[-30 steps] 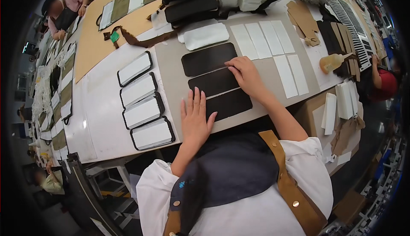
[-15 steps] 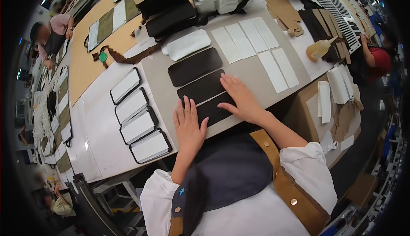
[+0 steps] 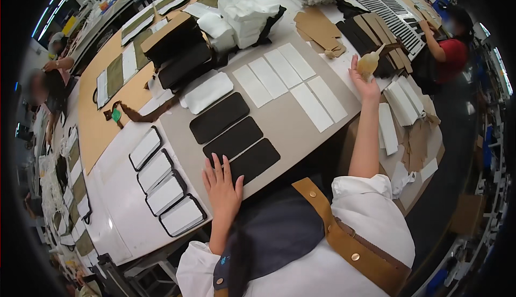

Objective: Apply protective film and glue to leather or synthetic wallet/phone case components.

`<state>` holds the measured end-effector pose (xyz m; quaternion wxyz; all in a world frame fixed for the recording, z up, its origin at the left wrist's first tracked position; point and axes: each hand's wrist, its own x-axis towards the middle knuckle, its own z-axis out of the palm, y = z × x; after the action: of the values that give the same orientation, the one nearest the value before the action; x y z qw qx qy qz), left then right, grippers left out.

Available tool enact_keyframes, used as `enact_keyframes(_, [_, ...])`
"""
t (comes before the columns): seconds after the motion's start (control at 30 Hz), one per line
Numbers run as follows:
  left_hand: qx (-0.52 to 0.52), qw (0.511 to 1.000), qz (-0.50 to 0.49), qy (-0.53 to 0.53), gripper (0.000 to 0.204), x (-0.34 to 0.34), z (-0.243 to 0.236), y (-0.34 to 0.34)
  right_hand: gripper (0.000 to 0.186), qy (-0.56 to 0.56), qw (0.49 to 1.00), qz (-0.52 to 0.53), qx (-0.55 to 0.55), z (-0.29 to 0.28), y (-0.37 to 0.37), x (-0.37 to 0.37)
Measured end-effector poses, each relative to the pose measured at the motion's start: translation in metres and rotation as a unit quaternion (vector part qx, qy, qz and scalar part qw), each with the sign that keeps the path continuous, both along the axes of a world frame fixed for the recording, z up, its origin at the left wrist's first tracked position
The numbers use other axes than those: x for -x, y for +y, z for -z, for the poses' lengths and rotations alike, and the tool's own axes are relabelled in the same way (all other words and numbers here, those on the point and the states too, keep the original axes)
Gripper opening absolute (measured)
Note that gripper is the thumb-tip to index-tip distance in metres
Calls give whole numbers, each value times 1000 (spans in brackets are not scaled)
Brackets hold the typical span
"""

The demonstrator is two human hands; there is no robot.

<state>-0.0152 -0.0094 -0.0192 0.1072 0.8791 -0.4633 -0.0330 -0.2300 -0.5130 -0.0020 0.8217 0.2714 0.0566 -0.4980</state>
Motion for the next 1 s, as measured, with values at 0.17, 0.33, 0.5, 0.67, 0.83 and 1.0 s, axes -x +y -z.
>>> enact_keyframes(0.17, [21, 1000, -12, -15, 73, 1, 0, 3, 49, 43, 999, -6, 16, 32, -48, 8])
enact_keyframes(0.33, [24, 999, -19, -13, 74, 2, 1, 6, 56, 263, 958, 24, 112, -25, 42, -24])
enact_keyframes(0.5, [71, 996, -36, 24, 74, 4, 0, 10, 60, 538, 679, -27, 498, -81, 107, -34])
enact_keyframes(0.67, [192, 979, -50, 49, 64, 3, 0, 14, 66, 668, 415, -22, 617, -100, 136, -50])
enact_keyframes(0.83, [251, 964, -61, 60, 50, 3, -1, 19, 74, 506, 615, -70, 601, -108, 151, -69])
enact_keyframes(1.0, [292, 950, -75, 78, 37, 3, 0, 22, 76, 592, 488, -31, 641, -121, 177, -90])
